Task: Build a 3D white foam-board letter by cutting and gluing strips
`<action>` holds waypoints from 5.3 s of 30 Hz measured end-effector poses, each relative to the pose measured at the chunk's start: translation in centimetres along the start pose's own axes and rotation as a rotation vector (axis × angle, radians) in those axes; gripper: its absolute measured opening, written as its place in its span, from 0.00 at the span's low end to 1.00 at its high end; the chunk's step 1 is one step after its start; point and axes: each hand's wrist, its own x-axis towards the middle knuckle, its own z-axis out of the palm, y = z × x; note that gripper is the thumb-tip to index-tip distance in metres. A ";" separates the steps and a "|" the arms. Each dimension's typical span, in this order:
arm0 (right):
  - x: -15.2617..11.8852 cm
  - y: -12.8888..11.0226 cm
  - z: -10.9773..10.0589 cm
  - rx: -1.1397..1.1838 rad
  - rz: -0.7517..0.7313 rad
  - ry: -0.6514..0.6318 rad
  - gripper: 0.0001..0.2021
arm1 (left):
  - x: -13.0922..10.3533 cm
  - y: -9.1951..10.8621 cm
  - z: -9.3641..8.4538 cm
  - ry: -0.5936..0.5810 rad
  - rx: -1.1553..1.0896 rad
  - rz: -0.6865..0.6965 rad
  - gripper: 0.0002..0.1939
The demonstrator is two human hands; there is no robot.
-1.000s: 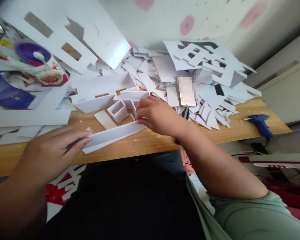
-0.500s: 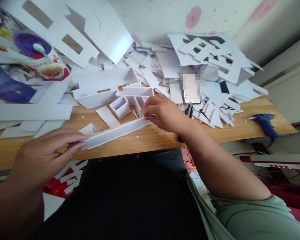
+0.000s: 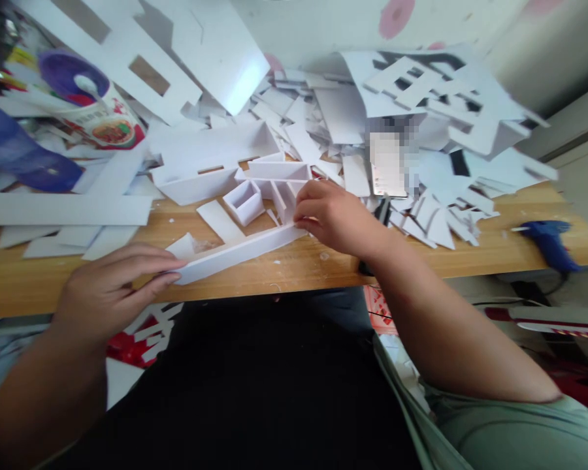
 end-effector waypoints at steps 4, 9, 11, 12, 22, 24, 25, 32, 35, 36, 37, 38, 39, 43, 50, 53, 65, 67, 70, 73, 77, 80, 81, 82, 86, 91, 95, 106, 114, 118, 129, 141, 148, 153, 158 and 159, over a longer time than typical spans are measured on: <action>-0.2 0.4 0.3 0.020 0.003 -0.005 0.05 | -0.1 -0.1 -0.7 -0.032 -0.010 -0.025 0.06; -0.5 0.8 0.6 0.026 -0.010 0.014 0.05 | -0.3 -0.5 -1.0 -0.010 -0.028 -0.069 0.05; -0.5 0.8 0.6 0.025 -0.019 0.012 0.05 | -0.5 -0.7 -0.9 -0.003 -0.050 -0.068 0.03; -0.5 0.8 0.6 0.025 -0.022 0.011 0.05 | -0.5 -0.8 -0.9 -0.002 -0.064 -0.065 0.02; -0.1 -0.2 0.1 -0.002 0.008 0.009 0.07 | -1.7 -2.0 0.4 0.055 -0.208 -0.067 0.05; 0.0 -0.3 0.0 -0.002 0.034 -0.007 0.07 | -1.9 -2.6 0.9 0.057 -0.258 -0.080 0.05; 0.0 -0.3 0.0 -0.004 0.046 -0.015 0.07 | -1.9 -2.8 1.1 0.059 -0.280 -0.084 0.05; 0.0 -0.2 0.0 -0.005 0.047 -0.013 0.07 | -2.2 -3.7 1.5 0.072 -0.336 -0.083 0.06; 0.0 -0.5 -0.2 -0.009 0.058 -0.031 0.07 | -2.4 -3.7 1.4 0.048 -0.323 -0.134 0.07; 0.0 -0.5 -0.2 -0.012 0.061 -0.037 0.07 | -2.4 -3.7 1.3 0.043 -0.326 -0.143 0.08; 0.0 -0.6 -0.2 -0.016 0.063 -0.043 0.07 | -2.4 -3.6 1.2 0.030 -0.329 -0.148 0.09; -0.1 -0.7 -0.1 -0.019 0.064 -0.048 0.06 | -2.4 -3.6 1.2 0.027 -0.331 -0.146 0.09; -0.1 -0.8 0.0 -0.022 0.062 -0.054 0.05 | -2.3 -3.5 1.1 0.031 -0.327 -0.142 0.09; -0.2 -1.0 0.6 -0.068 0.069 -0.066 0.05 | -2.2 -3.3 1.0 0.017 -0.304 -0.142 0.09; -0.2 -1.3 1.1 -0.150 0.123 -0.058 0.09 | -2.3 -3.7 0.8 -0.002 -0.332 -0.105 0.09; -0.2 -1.3 1.3 -0.148 0.122 -0.044 0.09 | -2.1 -3.8 0.7 -0.023 -0.313 -0.109 0.09; -2.5 0.0 0.3 0.203 0.249 0.136 0.18 | -2.0 -3.9 0.8 0.007 -0.256 -0.081 0.08; -3.2 -0.3 1.2 0.218 0.342 0.190 0.20 | -2.1 -4.2 0.8 -0.002 -0.269 -0.050 0.10; -3.7 -0.9 2.8 0.178 0.380 0.241 0.22 | -2.2 -4.6 0.6 0.002 -0.261 -0.074 0.12; -3.6 -1.3 3.4 0.150 0.357 0.252 0.18 | -1.9 -4.4 0.1 -0.015 -0.272 -0.133 0.14; -3.4 -1.5 3.1 0.105 0.316 0.229 0.17 | -1.5 -3.8 -0.2 -0.069 -0.334 -0.171 0.16; -3.6 -1.6 2.8 0.074 0.296 0.187 0.17 | -1.4 -3.7 0.0 -0.062 -0.369 -0.164 0.16; -3.7 -1.6 2.8 0.066 0.292 0.176 0.17 | -1.5 -3.8 0.0 -0.067 -0.363 -0.171 0.15; -3.8 -1.6 2.8 0.058 0.289 0.170 0.17 | -1.5 -3.8 0.1 -0.068 -0.349 -0.179 0.14; -4.3 -1.7 3.4 0.037 0.277 0.179 0.17 | -1.3 -3.8 0.1 -0.050 -0.337 -0.131 0.13; -4.5 -1.5 4.4 0.029 0.266 0.239 0.18 | -1.1 -3.4 -0.1 -0.076 -0.321 -0.121 0.12; -4.8 -1.6 5.0 0.040 0.275 0.278 0.19 | -1.1 -3.5 0.0 -0.065 -0.351 -0.116 0.11; -4.9 -1.5 6.4 0.103 0.467 0.395 0.28 | -1.1 -3.2 0.0 -0.067 -0.380 -0.151 0.12; -3.7 -1.6 6.3 0.039 0.541 0.356 0.18 | -1.8 -3.9 0.4 -0.058 -0.390 -0.115 0.14; -3.5 -1.7 6.4 -0.037 0.528 0.342 0.16 | -1.6 -2.8 0.5 -0.038 -0.395 -0.202 0.12; -3.9 -2.0 6.6 -0.057 0.448 0.403 0.20 | -1.9 -3.4 0.2 -0.064 -0.366 -0.219 0.12; -4.2 -1.9 5.7 -0.035 0.279 0.627 0.13 | -1.9 -5.6 1.0 0.010 -0.280 0.007 0.13; -4.1 -1.2 5.1 -0.034 0.185 0.510 0.11 | -1.7 -4.8 0.8 -0.017 -0.325 -0.039 0.15; -4.3 -1.4 5.5 -0.067 0.175 0.495 0.12 | -1.6 -4.6 0.8 -0.003 -0.326 -0.015 0.11; -4.5 -2.0 6.8 -0.109 0.242 0.566 0.13 | -1.4 -4.3 0.6 -0.051 -0.356 -0.055 0.11; -4.6 -2.1 7.1 -0.112 0.253 0.576 0.13 | -1.4 -4.2 0.5 -0.063 -0.373 -0.056 0.12</action>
